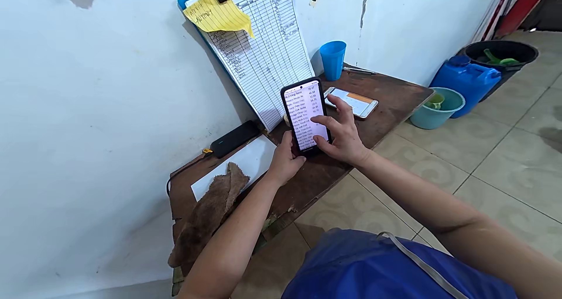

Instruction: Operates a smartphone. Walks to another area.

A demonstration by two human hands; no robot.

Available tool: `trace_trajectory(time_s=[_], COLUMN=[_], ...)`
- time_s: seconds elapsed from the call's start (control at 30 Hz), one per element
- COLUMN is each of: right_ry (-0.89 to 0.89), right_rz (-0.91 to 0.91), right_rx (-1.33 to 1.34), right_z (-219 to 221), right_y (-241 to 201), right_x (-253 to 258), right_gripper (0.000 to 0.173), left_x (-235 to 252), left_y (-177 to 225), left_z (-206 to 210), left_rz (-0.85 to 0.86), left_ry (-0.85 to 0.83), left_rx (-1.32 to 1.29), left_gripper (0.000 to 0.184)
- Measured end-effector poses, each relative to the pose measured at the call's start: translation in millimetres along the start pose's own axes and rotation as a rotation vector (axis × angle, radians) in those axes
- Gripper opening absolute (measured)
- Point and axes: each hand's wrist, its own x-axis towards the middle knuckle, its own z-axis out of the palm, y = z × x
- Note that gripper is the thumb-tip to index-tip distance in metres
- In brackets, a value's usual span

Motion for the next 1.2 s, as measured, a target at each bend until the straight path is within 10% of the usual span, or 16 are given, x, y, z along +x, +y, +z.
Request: trace_trajectory(time_s=[1.2], right_ry=[0.069], right_rz=[0.068], right_rx=[0.062], right_z=[-1.1], right_y=[4.6], right_x=[-3.3], right_gripper=[0.042], left_x=[0.9], left_y=[1.8], left_z=[-0.7], left_rz=[-0.047], left_ry=[-0.001], left_rx=[-0.034], left_gripper=[0.064])
